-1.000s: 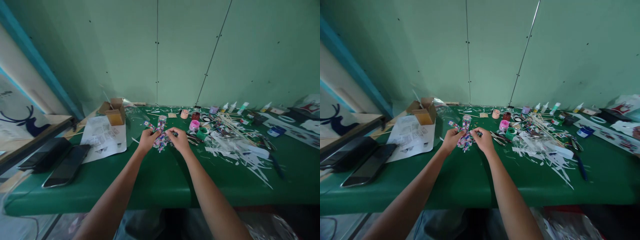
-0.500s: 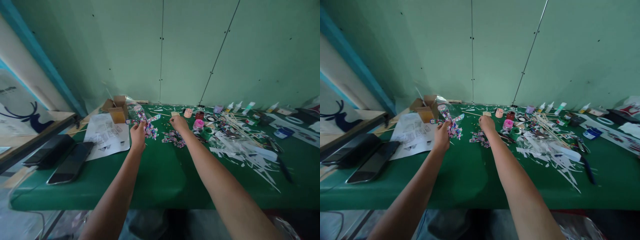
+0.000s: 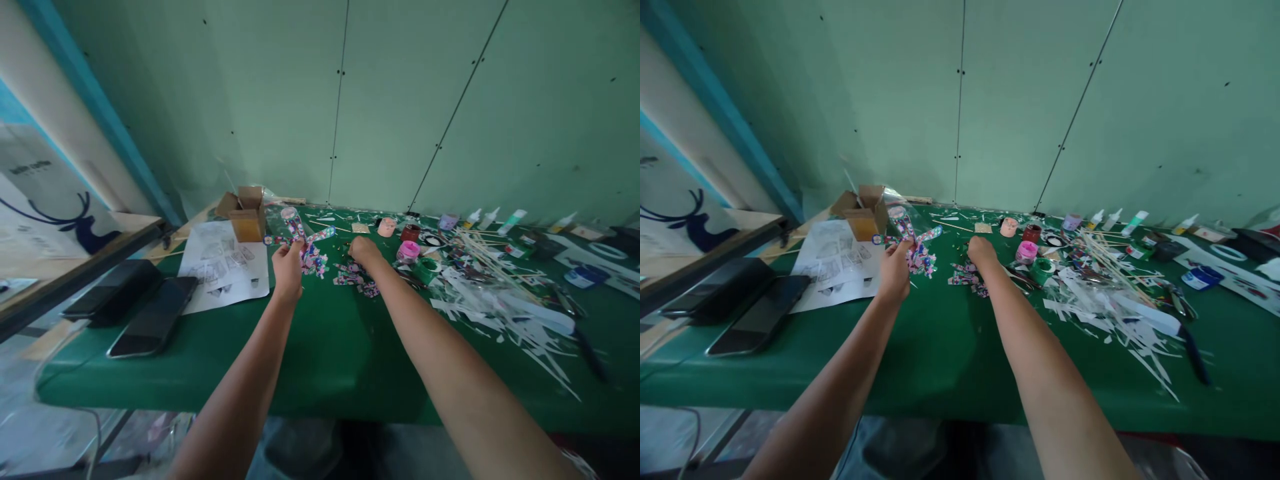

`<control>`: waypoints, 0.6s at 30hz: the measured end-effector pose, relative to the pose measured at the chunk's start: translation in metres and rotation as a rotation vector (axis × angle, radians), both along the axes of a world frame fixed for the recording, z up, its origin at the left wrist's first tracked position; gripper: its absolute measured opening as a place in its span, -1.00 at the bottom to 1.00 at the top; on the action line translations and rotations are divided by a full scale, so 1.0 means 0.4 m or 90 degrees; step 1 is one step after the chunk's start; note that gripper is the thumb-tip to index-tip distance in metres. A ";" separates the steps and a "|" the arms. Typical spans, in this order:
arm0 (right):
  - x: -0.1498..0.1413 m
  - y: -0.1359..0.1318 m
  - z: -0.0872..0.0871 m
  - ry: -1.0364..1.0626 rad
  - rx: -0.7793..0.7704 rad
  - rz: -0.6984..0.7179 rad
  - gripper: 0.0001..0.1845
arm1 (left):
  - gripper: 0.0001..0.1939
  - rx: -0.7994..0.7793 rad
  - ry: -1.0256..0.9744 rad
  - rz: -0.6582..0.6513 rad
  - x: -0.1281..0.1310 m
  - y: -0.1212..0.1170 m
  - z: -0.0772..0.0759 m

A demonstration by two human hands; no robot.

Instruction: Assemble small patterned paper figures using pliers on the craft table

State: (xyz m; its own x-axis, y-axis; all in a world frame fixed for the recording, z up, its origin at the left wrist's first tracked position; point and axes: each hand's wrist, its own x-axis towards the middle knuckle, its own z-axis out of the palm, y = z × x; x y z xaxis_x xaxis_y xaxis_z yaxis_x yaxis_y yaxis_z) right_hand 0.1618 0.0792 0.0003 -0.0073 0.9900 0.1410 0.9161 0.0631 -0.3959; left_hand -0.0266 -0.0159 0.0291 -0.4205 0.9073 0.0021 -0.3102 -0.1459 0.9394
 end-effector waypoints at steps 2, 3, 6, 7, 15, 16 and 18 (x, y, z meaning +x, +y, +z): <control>0.002 -0.007 0.009 -0.001 -0.012 -0.002 -0.90 | -0.73 0.000 0.010 0.004 -0.001 0.001 -0.001; 0.004 -0.014 0.014 -0.009 -0.014 -0.001 -0.90 | -0.73 0.000 0.015 0.006 -0.001 0.001 -0.002; 0.010 -0.053 0.032 0.100 0.057 0.021 -0.89 | -0.69 0.000 0.044 0.022 0.001 0.001 -0.004; 0.010 -0.073 0.038 0.200 0.090 0.036 -0.88 | -0.66 0.002 0.064 0.031 0.002 0.001 -0.005; -0.019 -0.265 0.063 0.843 0.121 0.134 -0.66 | -0.54 0.040 0.325 0.054 0.017 -0.006 -0.021; -0.020 -0.275 0.063 0.872 0.109 0.136 -0.65 | -0.55 0.049 0.339 0.046 0.019 -0.006 -0.023; -0.022 -0.285 0.064 0.906 0.093 0.140 -0.66 | -0.55 0.067 0.373 0.040 0.024 -0.007 -0.027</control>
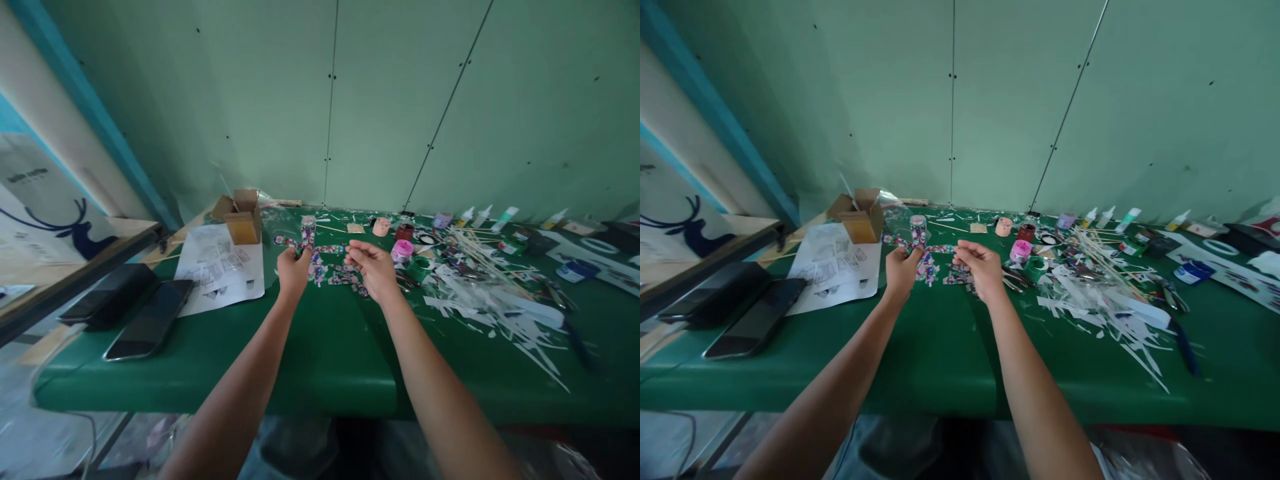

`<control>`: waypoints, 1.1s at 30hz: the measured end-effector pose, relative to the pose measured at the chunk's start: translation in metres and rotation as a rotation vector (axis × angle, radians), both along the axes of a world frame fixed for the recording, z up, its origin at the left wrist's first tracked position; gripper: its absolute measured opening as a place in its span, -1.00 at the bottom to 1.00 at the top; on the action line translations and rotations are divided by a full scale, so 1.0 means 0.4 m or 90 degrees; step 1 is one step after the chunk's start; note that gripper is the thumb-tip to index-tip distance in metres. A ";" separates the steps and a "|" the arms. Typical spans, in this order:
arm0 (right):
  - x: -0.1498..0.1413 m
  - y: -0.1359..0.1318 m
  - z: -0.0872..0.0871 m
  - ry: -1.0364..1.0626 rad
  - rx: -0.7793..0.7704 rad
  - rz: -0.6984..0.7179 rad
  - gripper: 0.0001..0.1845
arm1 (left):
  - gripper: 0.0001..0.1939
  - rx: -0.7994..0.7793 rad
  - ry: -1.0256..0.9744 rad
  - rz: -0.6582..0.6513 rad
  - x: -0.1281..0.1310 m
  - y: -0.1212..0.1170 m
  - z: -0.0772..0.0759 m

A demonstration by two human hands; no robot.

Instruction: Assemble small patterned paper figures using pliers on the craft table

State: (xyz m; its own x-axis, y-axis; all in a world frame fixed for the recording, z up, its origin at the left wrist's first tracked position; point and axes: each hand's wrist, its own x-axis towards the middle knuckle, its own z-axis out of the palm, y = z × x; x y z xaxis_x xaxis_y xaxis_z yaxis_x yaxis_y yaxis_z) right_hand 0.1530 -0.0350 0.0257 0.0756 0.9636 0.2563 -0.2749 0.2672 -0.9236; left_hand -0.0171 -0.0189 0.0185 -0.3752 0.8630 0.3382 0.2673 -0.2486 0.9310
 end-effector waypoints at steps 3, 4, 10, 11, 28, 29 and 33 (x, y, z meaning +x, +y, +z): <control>-0.002 0.000 -0.001 -0.001 -0.007 0.014 -0.70 | -0.52 0.022 0.042 0.013 0.006 -0.005 0.001; -0.004 0.000 -0.001 -0.007 -0.006 0.016 -0.70 | -0.52 0.027 0.044 0.014 0.008 -0.007 0.002; -0.010 -0.006 -0.006 -0.071 0.003 0.006 -0.70 | -0.55 0.028 0.041 -0.002 0.013 -0.011 0.006; -0.009 -0.006 -0.007 -0.093 0.004 0.007 -0.71 | -0.54 0.028 0.042 -0.002 0.013 -0.011 0.006; -0.022 -0.014 -0.021 -0.475 0.257 -0.189 -0.85 | -0.55 0.023 0.138 -0.033 0.027 -0.013 0.000; -0.021 -0.013 -0.019 -0.489 0.276 -0.198 -0.86 | -0.55 0.021 0.145 -0.035 0.027 -0.014 0.001; -0.014 -0.014 -0.012 -0.548 0.330 -0.209 -0.86 | -0.57 -0.001 0.191 -0.029 0.027 -0.015 0.001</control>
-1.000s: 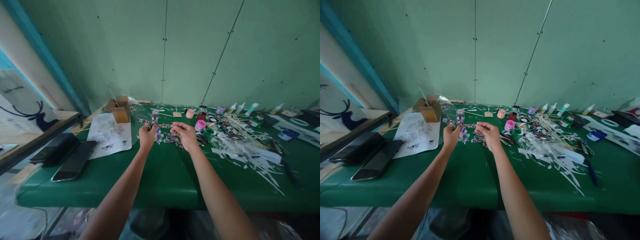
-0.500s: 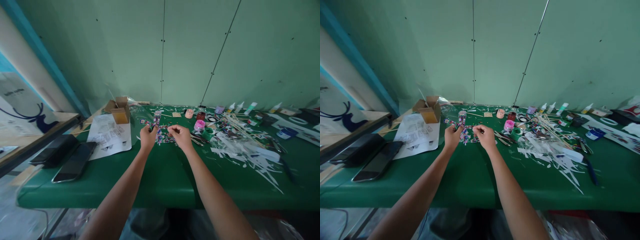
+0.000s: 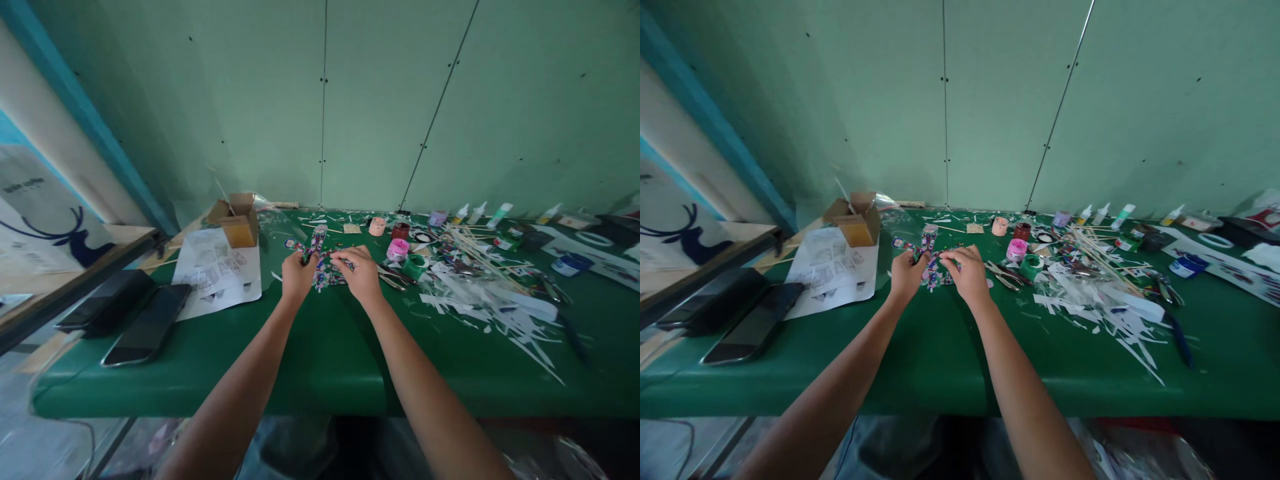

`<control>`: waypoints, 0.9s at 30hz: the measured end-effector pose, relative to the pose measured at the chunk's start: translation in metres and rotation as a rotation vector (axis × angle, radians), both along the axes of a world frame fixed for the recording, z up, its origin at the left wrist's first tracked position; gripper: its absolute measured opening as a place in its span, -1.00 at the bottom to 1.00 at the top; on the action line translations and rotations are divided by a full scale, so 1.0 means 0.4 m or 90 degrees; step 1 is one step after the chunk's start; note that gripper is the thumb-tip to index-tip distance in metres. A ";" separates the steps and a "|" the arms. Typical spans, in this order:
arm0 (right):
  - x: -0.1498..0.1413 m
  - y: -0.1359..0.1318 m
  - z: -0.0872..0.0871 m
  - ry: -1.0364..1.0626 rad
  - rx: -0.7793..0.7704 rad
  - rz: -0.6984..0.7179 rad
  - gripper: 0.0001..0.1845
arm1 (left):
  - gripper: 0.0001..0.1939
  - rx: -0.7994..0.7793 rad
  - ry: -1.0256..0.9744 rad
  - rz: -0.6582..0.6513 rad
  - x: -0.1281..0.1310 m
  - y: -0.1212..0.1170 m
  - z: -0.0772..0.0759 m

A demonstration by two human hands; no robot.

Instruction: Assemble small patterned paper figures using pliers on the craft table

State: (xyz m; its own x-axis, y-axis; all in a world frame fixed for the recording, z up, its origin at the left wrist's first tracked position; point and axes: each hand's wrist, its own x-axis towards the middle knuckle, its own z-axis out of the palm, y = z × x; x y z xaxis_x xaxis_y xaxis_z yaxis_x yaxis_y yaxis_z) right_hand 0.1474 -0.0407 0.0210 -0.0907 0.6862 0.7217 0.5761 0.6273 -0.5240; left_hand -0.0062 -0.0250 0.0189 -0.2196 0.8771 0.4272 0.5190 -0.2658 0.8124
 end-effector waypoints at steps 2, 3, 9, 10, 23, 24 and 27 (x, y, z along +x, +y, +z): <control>0.004 -0.002 0.003 -0.023 0.019 -0.016 -0.87 | -0.58 -0.013 0.031 0.008 0.000 0.000 -0.001; 0.007 -0.002 0.004 -0.028 0.027 -0.027 -0.87 | -0.58 -0.018 0.046 0.011 0.001 0.000 -0.002; 0.012 0.018 -0.006 0.098 -0.047 0.014 -0.87 | -0.58 -0.063 0.016 -0.072 0.008 0.007 -0.012; 0.012 0.023 -0.010 0.126 -0.099 0.039 -0.85 | -0.58 -0.077 -0.011 -0.094 0.008 0.011 -0.014; 0.011 0.023 -0.011 0.270 -0.151 -0.036 -0.82 | -0.54 -0.064 0.352 0.018 -0.035 -0.002 -0.024; 0.007 0.021 -0.014 0.259 -0.126 -0.044 -0.83 | -0.54 -0.026 0.312 0.009 -0.032 -0.003 -0.018; -0.005 0.015 -0.020 0.223 -0.077 -0.037 -0.85 | -0.67 -0.001 0.104 -0.150 -0.015 -0.001 -0.002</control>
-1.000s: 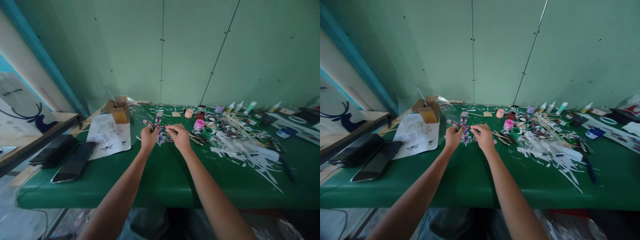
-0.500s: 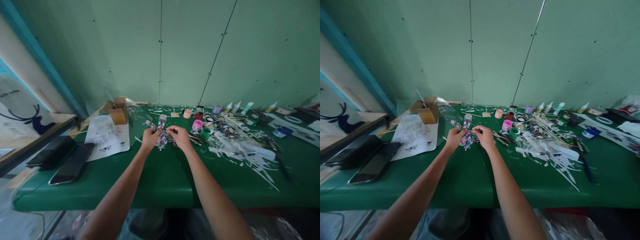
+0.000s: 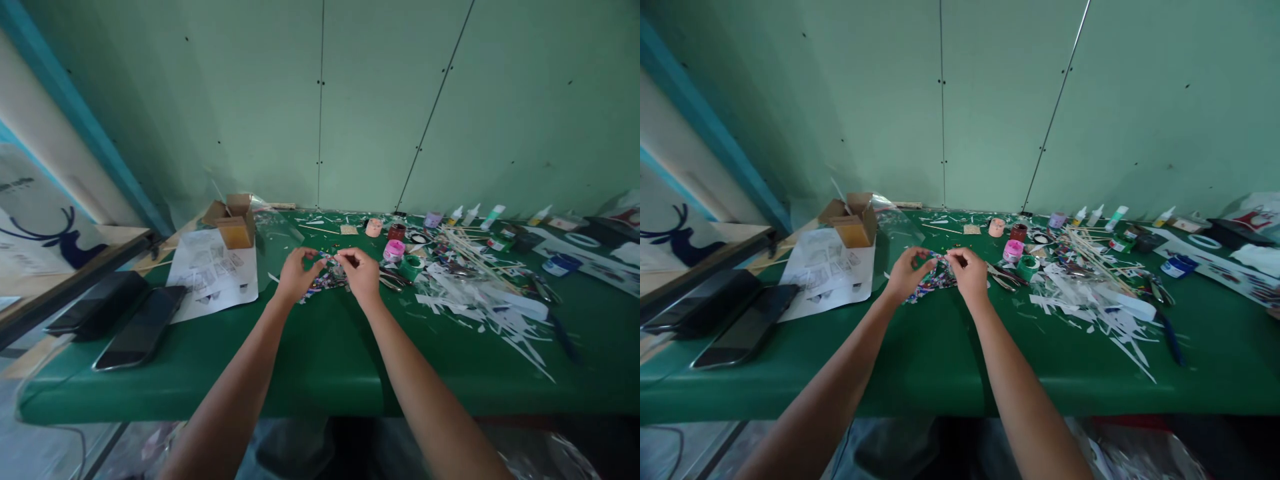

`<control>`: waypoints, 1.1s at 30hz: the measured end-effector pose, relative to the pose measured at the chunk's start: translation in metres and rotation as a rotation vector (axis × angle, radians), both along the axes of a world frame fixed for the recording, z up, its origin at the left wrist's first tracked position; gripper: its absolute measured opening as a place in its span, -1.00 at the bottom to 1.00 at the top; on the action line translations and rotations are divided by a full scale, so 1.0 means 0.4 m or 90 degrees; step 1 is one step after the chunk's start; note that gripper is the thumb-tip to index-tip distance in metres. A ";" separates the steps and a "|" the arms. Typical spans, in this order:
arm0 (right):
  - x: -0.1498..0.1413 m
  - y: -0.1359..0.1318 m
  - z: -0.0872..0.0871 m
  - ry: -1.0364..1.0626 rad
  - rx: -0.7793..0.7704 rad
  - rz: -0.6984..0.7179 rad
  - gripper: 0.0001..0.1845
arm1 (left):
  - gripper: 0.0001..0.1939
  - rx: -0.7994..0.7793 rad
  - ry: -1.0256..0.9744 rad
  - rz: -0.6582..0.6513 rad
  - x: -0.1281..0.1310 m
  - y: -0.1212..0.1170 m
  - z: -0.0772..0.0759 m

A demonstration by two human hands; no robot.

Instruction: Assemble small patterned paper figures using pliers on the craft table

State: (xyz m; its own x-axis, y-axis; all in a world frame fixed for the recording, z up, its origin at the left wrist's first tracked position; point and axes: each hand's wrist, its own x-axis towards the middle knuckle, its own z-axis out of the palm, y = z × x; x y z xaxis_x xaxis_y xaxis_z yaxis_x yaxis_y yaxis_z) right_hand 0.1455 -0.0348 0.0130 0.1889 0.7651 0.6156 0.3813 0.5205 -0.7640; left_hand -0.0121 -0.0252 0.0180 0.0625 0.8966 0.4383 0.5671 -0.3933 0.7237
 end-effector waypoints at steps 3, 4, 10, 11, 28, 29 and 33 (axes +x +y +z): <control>-0.007 -0.006 -0.002 -0.020 0.031 0.038 -0.86 | -0.70 -0.084 -0.198 -0.119 0.025 -0.002 0.005; -0.007 -0.007 -0.002 -0.024 0.041 0.050 -0.86 | -0.72 -0.105 -0.250 -0.123 0.033 -0.003 0.005; -0.002 -0.005 0.005 -0.022 0.068 0.053 -0.86 | -0.81 -0.164 -0.361 -0.115 0.046 -0.006 -0.003; -0.001 -0.005 0.006 -0.021 0.056 0.057 -0.86 | -0.81 -0.156 -0.338 -0.119 0.044 -0.005 -0.004; 0.003 -0.005 0.010 -0.024 -0.018 0.051 -0.88 | -0.73 -0.099 -0.206 -0.126 0.038 -0.003 -0.007; 0.002 -0.006 0.010 -0.018 -0.033 0.049 -0.87 | -0.73 -0.094 -0.203 -0.127 0.037 -0.002 -0.008; 0.001 -0.007 0.008 0.001 -0.070 0.061 -0.88 | -0.74 -0.082 -0.203 -0.135 0.036 -0.003 -0.008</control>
